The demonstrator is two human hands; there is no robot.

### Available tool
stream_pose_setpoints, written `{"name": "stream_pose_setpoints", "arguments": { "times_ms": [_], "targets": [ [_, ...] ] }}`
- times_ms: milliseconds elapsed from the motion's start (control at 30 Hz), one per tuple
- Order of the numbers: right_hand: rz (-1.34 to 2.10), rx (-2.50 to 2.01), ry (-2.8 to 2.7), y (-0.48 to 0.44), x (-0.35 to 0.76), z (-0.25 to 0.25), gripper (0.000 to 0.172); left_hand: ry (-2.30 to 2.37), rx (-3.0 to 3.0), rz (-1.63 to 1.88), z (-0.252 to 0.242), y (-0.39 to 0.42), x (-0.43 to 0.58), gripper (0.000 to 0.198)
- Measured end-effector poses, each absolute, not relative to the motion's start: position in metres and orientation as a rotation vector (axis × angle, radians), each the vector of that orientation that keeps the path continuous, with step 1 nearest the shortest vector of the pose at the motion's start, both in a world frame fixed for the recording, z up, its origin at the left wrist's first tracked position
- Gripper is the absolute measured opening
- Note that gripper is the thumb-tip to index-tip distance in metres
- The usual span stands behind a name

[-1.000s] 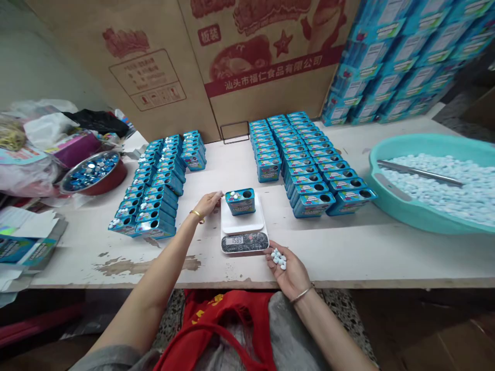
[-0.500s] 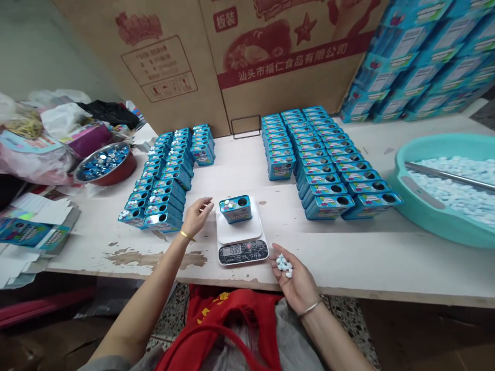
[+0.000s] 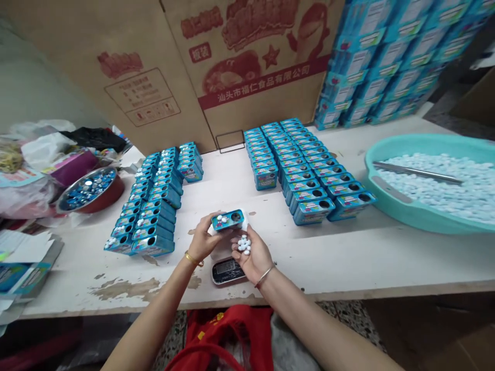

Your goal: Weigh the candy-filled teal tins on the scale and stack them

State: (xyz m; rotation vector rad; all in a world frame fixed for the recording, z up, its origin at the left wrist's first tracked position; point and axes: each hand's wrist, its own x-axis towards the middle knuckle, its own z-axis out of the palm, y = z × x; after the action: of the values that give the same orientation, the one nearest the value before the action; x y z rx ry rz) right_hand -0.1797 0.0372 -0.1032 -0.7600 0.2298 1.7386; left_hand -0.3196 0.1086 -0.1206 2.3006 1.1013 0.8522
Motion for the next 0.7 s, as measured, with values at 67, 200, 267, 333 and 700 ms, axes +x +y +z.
{"name": "stream_pose_setpoints", "arguments": {
  "times_ms": [67, 200, 267, 333, 700],
  "targets": [
    [1.708, -0.743, 0.245, 0.04, -0.178, -0.102, 0.026, 1.015, 2.603, 0.782, -0.11, 0.107, -0.317, 0.038],
    [1.669, -0.731, 0.292, 0.042, -0.175, -0.102, 0.024, 0.837, 3.127, 0.745, -0.091, 0.098, -0.314, 0.035],
    [1.664, -0.735, 0.314, 0.043, -0.175, -0.103, 0.023, 0.802, 3.242, 0.823, -0.087, 0.092, -0.313, 0.033],
    [1.666, -0.74, 0.327, 0.043, -0.176, -0.105, 0.024, 0.785, 3.287, 0.896, -0.086, 0.086, -0.315, 0.032],
    [1.71, -0.708, 0.289, 0.041, -0.176, -0.105, 0.018, 1.011, 3.013, 1.001, -0.104, 0.081, -0.325, 0.039]
  ]
}}
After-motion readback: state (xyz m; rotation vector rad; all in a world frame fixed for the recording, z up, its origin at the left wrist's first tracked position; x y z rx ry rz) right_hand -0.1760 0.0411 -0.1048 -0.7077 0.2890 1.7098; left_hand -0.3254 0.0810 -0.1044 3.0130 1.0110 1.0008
